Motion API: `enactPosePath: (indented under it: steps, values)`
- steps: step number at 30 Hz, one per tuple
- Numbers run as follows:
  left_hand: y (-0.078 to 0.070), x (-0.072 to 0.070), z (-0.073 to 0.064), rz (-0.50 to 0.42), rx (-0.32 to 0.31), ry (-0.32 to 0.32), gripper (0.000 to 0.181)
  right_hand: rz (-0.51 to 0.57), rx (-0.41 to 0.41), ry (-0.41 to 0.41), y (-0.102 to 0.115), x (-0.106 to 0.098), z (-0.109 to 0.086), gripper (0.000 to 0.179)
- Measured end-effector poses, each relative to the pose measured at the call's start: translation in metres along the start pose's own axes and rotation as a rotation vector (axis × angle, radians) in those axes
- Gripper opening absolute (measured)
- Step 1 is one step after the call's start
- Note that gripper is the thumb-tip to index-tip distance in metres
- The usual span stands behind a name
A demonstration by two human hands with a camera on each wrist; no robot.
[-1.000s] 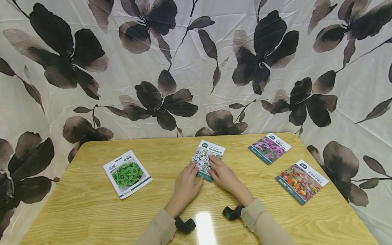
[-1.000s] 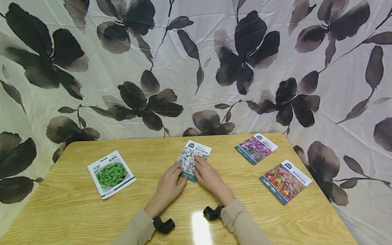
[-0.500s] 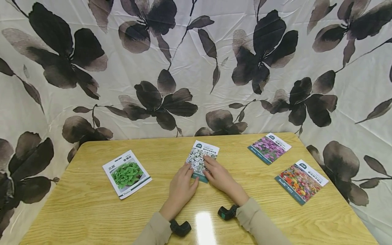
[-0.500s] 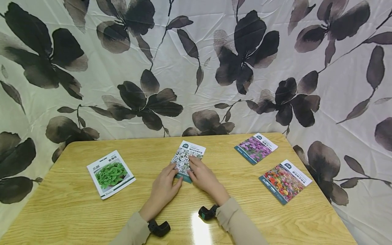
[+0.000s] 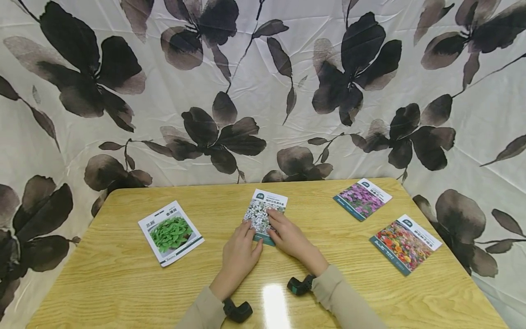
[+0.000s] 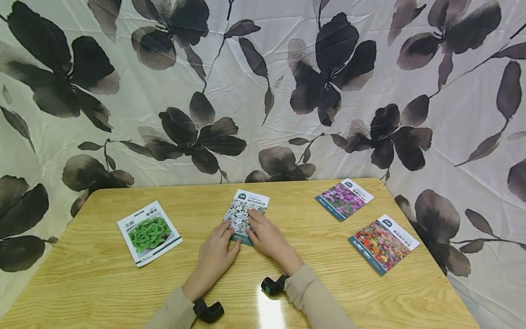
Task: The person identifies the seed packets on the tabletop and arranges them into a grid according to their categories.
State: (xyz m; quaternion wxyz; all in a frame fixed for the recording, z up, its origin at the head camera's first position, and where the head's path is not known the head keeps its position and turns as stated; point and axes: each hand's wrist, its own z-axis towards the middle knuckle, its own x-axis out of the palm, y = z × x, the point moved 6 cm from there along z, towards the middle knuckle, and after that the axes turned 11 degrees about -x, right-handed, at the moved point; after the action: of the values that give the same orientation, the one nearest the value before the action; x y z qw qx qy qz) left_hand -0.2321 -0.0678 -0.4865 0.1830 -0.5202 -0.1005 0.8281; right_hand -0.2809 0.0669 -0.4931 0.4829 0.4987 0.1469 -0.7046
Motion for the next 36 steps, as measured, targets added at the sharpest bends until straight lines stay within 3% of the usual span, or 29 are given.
enactPosePath:
  steps: [20, 36]
  values:
    - [0.009, -0.002, -0.006, 0.050, -0.015, -0.008, 0.037, -0.010, -0.016, 0.014, 0.006, 0.009, 0.009, 0.044]
    - [0.011, -0.009, -0.012, 0.049, 0.007, -0.055, 0.037, 0.002, -0.054, 0.011, 0.013, 0.012, 0.015, 0.043]
